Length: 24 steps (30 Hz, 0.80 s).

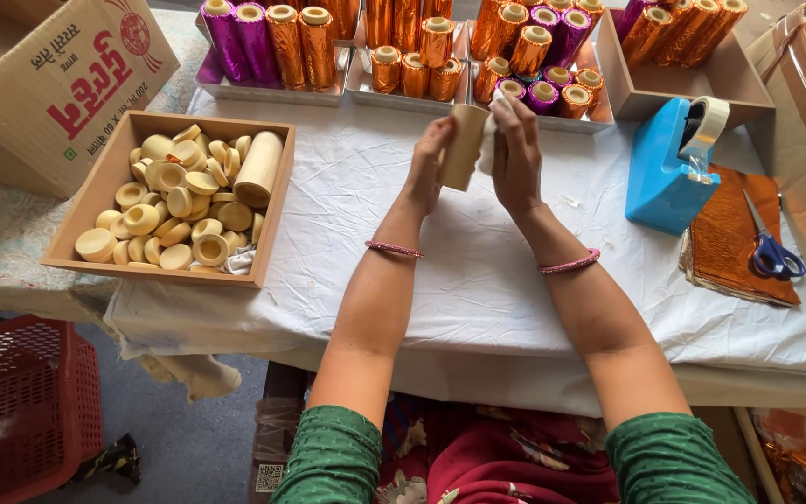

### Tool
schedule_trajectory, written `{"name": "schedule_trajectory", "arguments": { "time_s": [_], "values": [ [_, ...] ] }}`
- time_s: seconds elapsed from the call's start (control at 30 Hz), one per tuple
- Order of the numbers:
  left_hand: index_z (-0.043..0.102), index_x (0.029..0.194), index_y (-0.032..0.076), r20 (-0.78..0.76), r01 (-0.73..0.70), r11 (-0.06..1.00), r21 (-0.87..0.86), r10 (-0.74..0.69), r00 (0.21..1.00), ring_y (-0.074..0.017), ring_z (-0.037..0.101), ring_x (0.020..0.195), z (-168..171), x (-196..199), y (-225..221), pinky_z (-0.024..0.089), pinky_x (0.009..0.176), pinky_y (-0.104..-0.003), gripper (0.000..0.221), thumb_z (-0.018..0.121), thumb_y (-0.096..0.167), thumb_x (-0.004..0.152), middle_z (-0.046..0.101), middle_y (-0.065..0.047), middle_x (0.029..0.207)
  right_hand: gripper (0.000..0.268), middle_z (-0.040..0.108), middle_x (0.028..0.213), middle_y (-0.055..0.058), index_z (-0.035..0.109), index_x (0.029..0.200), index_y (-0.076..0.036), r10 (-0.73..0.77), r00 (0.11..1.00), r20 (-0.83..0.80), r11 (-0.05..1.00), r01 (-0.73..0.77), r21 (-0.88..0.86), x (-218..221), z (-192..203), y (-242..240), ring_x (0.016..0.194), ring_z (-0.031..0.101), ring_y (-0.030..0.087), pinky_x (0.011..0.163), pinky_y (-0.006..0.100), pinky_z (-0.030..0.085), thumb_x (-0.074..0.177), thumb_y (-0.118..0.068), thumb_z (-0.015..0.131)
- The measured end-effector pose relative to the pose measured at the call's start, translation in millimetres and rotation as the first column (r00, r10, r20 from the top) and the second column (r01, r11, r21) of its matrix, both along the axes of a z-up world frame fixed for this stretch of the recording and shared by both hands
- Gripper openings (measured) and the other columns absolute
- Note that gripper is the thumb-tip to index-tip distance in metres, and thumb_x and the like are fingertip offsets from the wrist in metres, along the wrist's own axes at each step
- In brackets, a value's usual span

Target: Clean and inspect small cylindrical cardboard or plastic cores using a cloth.

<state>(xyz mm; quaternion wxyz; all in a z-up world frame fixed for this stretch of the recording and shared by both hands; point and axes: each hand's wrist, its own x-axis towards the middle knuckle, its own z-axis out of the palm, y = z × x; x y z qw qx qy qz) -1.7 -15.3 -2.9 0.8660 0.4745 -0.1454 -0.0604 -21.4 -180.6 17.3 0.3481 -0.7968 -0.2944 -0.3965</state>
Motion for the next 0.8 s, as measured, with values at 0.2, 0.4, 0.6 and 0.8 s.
{"name": "schedule_trajectory", "arguments": {
  "time_s": [0.2,0.4,0.6,0.8],
  "values": [
    [0.050,0.140,0.014,-0.176,-0.103,0.980,-0.169,0.073,0.982,-0.0219,0.068,0.109,22,-14,16,0.064,0.083,-0.034,0.058,0.038,0.053,0.100,0.067,-0.008,0.121,0.039,0.044,0.159,0.020,0.055,0.145,-0.006,0.116,0.967,0.227,0.927,-0.023,-0.376,-32,31,26,0.147,0.041,0.037,0.120,0.053,0.038,0.111,-0.025,0.059],
    [0.054,0.142,0.004,0.035,0.071,0.994,0.083,-0.075,0.997,-0.0248,0.066,0.112,-7,4,-3,0.061,0.087,-0.036,0.064,0.052,0.054,0.103,0.067,-0.014,0.122,0.049,0.039,0.158,0.025,0.049,0.150,-0.002,0.044,0.989,0.141,0.985,-0.020,-0.172,-26,32,12,0.148,0.037,0.041,0.122,0.056,0.035,0.108,-0.026,0.056],
    [0.049,0.139,0.009,-0.053,-0.123,0.990,-0.069,0.120,0.991,-0.0290,0.069,0.107,1,3,10,0.061,0.090,-0.042,0.069,0.049,0.063,0.097,0.066,-0.017,0.124,0.038,0.052,0.156,0.013,0.055,0.149,-0.015,0.077,0.996,-0.041,0.991,-0.081,-0.103,-12,5,11,0.150,0.049,0.030,0.124,0.045,0.045,0.113,-0.026,0.053],
    [0.051,0.142,0.012,-0.197,0.124,0.986,-0.116,-0.145,0.970,-0.0237,0.068,0.115,19,-13,4,0.060,0.093,-0.039,0.081,0.044,0.073,0.089,0.066,-0.012,0.129,0.054,0.047,0.154,0.024,0.052,0.149,-0.007,0.043,0.970,0.240,0.914,0.059,-0.401,-36,41,22,0.146,0.037,0.041,0.120,0.058,0.029,0.103,-0.032,0.062]
  ]
}}
